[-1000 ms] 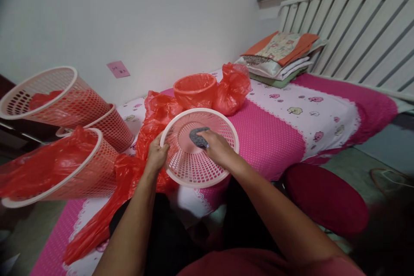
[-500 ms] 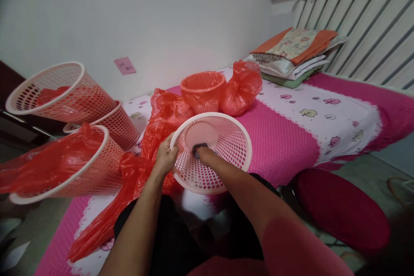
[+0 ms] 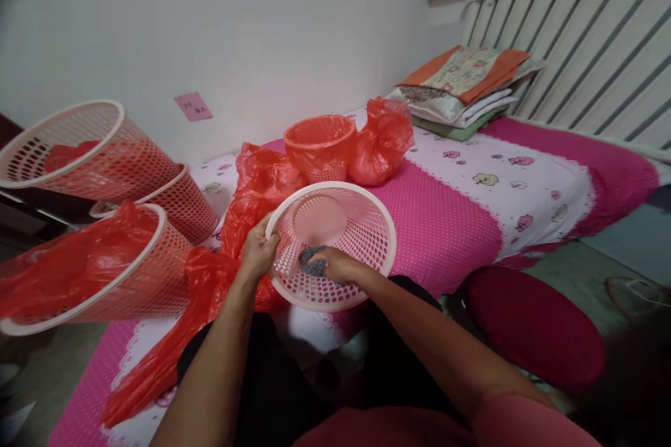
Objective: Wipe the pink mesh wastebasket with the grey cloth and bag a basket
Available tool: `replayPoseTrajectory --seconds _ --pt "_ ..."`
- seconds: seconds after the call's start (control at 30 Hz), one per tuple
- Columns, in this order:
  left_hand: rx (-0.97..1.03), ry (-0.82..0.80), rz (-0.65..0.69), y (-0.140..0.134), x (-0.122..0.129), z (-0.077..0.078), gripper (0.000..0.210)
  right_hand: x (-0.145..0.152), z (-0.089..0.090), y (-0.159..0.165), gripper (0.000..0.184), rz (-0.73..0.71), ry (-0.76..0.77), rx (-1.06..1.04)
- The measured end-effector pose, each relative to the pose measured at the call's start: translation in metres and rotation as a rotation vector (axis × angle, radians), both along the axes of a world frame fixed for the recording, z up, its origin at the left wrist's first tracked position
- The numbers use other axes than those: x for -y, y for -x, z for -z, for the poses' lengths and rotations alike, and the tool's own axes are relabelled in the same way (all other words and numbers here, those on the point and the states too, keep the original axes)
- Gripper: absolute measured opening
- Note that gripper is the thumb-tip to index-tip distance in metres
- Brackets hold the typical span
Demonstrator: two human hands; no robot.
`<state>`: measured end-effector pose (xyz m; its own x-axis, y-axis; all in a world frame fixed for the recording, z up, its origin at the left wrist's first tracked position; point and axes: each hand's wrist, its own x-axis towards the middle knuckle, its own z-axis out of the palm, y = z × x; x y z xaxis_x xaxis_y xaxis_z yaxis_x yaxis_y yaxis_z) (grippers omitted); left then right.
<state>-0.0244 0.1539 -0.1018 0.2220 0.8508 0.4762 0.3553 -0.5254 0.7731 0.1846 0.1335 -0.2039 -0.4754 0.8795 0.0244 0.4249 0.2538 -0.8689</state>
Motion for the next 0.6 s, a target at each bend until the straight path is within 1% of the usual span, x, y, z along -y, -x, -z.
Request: replayPoseTrajectory --seconds 0.07,0.17,0.27,0.37,0.4,0.47,0.57,0.6 --pt "0.002 0.007 -0.004 0.001 -0.001 -0.001 0.057 0.025 -0.009 -0.004 0.066 -0.01 0.005 -0.029" --pt "0.017 0.025 -0.016 0.002 -0.003 0.0 0.059 0.061 -0.024 -0.009 0.073 -0.055 -0.004 -0.109" --pt "0.029 0.037 -0.034 0.003 -0.005 0.001 0.059 0.091 -0.04 -0.019 0.072 -0.113 0.018 -0.184" --pt "0.023 0.061 -0.028 0.002 -0.006 0.002 0.061 0.11 -0.052 -0.037 0.067 -0.144 0.139 -0.238" --pt "0.024 0.069 -0.035 0.002 -0.006 0.002 0.062 0.114 -0.053 -0.043 0.063 -0.127 0.198 -0.277" --pt "0.036 0.079 -0.066 0.002 -0.007 0.001 0.062 0.121 -0.054 -0.054 0.054 -0.016 0.334 -0.418" --pt "0.065 0.084 -0.107 0.003 -0.01 0.001 0.059 0.13 -0.05 -0.066 0.046 0.236 0.554 -0.714" --pt "0.078 0.085 -0.11 0.003 -0.011 0.001 0.058 0.132 -0.048 -0.068 0.044 0.298 0.602 -0.791"
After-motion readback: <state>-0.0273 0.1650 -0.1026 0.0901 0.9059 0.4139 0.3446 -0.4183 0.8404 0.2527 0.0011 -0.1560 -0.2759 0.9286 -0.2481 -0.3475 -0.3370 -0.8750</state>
